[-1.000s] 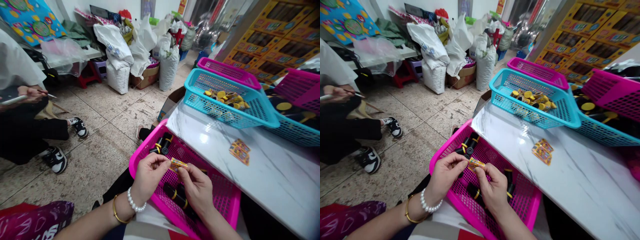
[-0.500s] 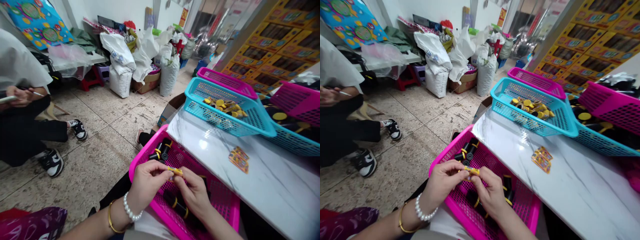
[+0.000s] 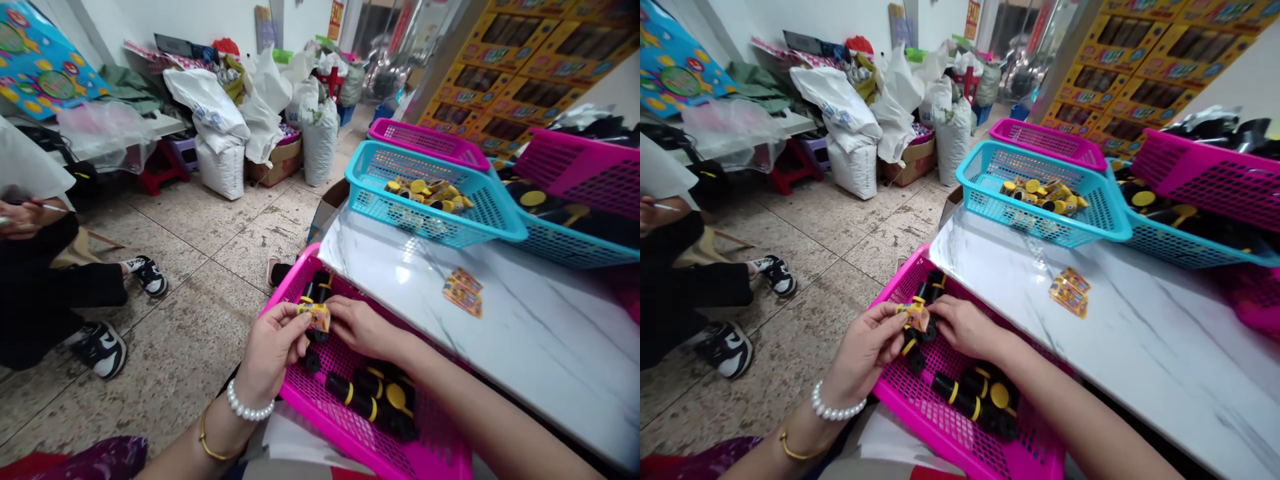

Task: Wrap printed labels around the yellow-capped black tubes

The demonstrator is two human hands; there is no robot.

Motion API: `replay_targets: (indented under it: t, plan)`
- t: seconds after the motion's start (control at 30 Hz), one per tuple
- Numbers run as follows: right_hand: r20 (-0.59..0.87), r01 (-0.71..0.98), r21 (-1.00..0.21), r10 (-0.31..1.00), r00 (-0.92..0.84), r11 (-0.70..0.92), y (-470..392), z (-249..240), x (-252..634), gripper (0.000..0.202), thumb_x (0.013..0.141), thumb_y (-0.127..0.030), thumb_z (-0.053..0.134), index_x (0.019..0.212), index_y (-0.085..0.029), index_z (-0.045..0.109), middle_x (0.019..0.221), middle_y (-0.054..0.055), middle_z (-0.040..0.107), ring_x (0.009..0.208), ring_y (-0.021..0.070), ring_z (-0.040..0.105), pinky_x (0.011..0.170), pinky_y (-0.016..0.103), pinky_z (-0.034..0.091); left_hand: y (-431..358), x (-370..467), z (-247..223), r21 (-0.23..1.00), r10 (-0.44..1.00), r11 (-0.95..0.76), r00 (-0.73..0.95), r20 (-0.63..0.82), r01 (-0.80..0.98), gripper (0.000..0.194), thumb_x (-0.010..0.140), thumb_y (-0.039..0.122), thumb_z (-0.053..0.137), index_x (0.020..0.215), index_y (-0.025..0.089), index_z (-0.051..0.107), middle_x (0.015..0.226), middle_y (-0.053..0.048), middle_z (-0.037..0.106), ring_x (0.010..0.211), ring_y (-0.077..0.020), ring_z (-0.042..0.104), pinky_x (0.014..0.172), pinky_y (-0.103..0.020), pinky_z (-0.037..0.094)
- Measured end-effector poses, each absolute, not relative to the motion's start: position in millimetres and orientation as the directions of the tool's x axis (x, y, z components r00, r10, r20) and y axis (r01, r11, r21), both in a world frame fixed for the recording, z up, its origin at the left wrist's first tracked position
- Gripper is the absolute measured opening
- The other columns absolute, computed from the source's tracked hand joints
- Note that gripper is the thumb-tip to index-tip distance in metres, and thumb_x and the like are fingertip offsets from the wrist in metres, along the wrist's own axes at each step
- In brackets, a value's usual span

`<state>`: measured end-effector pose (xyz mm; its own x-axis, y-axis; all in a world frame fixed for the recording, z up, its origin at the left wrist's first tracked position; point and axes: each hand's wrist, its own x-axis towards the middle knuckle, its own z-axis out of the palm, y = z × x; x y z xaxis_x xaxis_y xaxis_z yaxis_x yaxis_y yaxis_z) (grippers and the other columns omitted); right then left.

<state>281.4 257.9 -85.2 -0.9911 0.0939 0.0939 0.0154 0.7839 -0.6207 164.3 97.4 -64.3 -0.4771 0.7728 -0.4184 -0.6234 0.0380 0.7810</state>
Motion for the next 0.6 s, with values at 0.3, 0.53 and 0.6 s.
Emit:
replay_targets:
  t: [0.3, 0.53, 0.6]
  plan:
    - [0.012, 0.002, -0.789, 0.017, -1.0, 0.615, 240.8, -97.0, 303.1, 0.044, 0.07, 0.002, 0.052, 0.105, -0.02, 0.065, 0.112, 0.005, 0.066, 0.109, 0.0193, 0.06, 0.099, 0.033, 0.044, 108.4, 170.9, -67.6, 0.709, 0.811, 0.146, -0.327, -0.486, -0.69, 0.03, 0.07, 0.033, 0.077, 0.088, 0.013, 0.062, 0.045, 0.005, 0.053, 0.033, -0.0008, 0.031, 0.033, -0.012, 0.012]
    - [-0.076, 0.231, -0.779, 0.278, -0.957, 0.582, 236.1, -84.0, 312.1, 0.025, 0.064, -0.008, 0.064, 0.087, -0.017, 0.06, 0.077, -0.001, 0.064, 0.065, 0.0137, 0.057, 0.061, 0.025, 0.047, 109.6, 166.8, -74.8, 0.688, 0.782, 0.127, -0.355, -0.512, -0.714, 0.029, 0.07, 0.032, 0.078, 0.085, 0.013, 0.062, 0.053, 0.005, 0.055, 0.036, -0.0006, 0.034, 0.033, -0.012, 0.013]
    - [-0.075, 0.252, -0.808, 0.331, -0.941, 0.532, 237.0, -70.3, 320.6, 0.024, 0.067, -0.01, 0.065, 0.089, -0.018, 0.06, 0.077, -0.002, 0.064, 0.063, 0.0122, 0.056, 0.059, 0.024, 0.045, 111.2, 166.1, -75.4, 0.695, 0.775, 0.114, -0.374, -0.509, -0.71, 0.028, 0.07, 0.031, 0.078, 0.083, 0.014, 0.061, 0.053, 0.006, 0.054, 0.037, -0.001, 0.037, 0.033, -0.011, 0.014]
